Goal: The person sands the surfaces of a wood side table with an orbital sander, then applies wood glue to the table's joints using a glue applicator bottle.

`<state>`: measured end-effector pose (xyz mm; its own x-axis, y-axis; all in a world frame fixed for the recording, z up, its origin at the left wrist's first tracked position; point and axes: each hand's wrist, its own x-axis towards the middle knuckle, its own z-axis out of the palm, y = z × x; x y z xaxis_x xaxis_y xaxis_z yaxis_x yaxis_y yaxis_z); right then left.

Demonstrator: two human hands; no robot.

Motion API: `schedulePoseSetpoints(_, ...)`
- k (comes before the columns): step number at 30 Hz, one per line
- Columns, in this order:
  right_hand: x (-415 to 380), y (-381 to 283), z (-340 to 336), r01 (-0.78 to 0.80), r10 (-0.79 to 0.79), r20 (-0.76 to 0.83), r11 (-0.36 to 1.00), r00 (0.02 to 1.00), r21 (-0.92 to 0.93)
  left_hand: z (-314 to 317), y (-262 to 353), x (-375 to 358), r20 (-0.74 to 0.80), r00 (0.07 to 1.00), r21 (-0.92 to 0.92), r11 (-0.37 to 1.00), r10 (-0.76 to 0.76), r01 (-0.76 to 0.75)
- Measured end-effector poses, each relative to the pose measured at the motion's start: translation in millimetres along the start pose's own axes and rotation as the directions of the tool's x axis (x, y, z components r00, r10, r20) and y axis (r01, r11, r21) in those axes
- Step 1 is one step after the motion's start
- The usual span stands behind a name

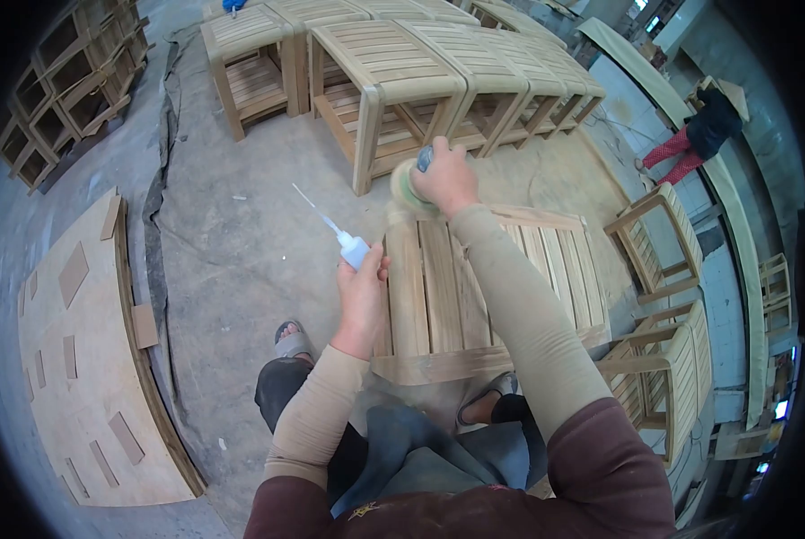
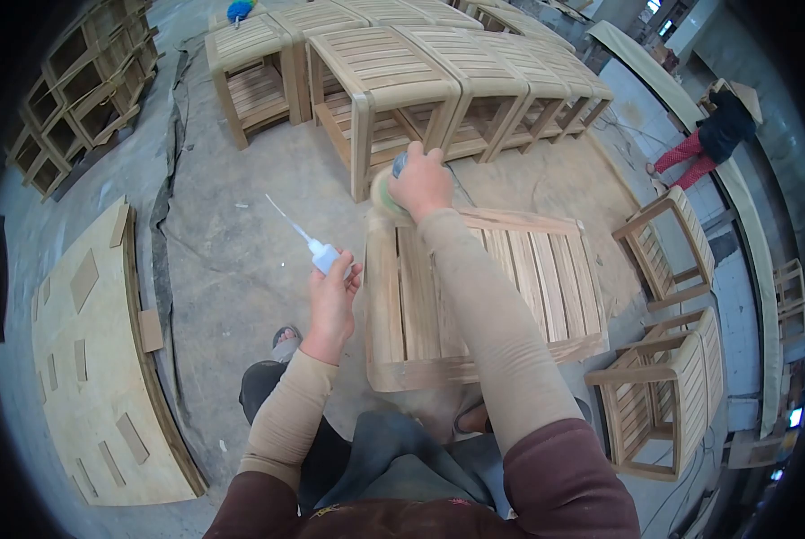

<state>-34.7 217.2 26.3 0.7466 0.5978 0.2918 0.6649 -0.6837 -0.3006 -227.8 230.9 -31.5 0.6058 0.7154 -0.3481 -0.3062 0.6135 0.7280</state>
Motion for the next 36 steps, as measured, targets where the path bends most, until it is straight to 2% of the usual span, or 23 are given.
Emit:
schedulePoseSetpoints(8, -8.5, -27.4, 9.8, 0.094, -0.094, 0.014, 0.996, 0.996, 0.009, -5.2, 25.0, -2.5, -0.033, 0.997, -0.061, 0.996, 0.063, -0.065)
schedulePoseSetpoints(13, -26.0, -41.1, 0.2, 0.185, -0.176, 0.207, 0.982, 0.963, -0.026, -21.4, 33.5, 7.6, -0.089, 0.99, -0.065, 0.992, 0.107, -0.112)
schedulePoseSetpoints(15, -32.4, -22.3, -4.7, 0.192, -0.181, 0.196, 0.981, 0.964, -0.034, -25.1, 37.3, 4.2, -0.1, 0.989, -0.078, 0.99, 0.107, -0.115)
schedulePoseSetpoints(19, -31.6, 34.6, -32.0, 0.154, -0.141, 0.202, 0.987, 0.969, -0.052, -31.9, 44.5, -1.7, -0.095, 0.987, -0.062, 0.989, 0.13, -0.136)
schedulePoseSetpoints(20, -32.6, 47.9, -35.4, 0.126, -0.102, 0.186, 0.984, 0.977, -0.124, -34.1, 45.8, -3.2, -0.087, 0.989, -0.062, 0.99, 0.12, -0.125)
schedulePoseSetpoints(22, -35.1, 43.4, -43.5, 0.101, -0.067, 0.169, 0.974, 0.983, -0.204, -34.7, 45.4, -3.0, -0.08, 0.991, -0.073, 0.991, 0.105, -0.111)
schedulePoseSetpoints(24, -41.8, 31.3, -46.7, 0.185, -0.135, 0.197, 0.947, 0.971, -0.262, -33.0, 42.4, 0.9, -0.045, 0.99, -0.07, 0.989, 0.131, -0.133)
schedulePoseSetpoints(30, -41.8, -0.8, -34.3, 0.199, -0.153, 0.247, 0.964, 0.957, -0.175, -24.1, 32.9, -4.7, -0.031, 0.995, -0.094, 0.99, 0.099, -0.102)
schedulePoseSetpoints(34, -31.0, 31.0, -35.2, 0.196, -0.154, 0.22, 0.963, 0.963, -0.187, -29.7, 37.4, -4.0, -0.019, 0.989, -0.086, 0.986, 0.144, -0.145)
schedulePoseSetpoints(36, -25.5, 42.1, -38.2, 0.136, -0.087, 0.225, 0.969, 0.97, -0.208, -33.8, 38.6, -0.2, -0.031, 0.99, -0.09, 0.986, 0.135, -0.137)
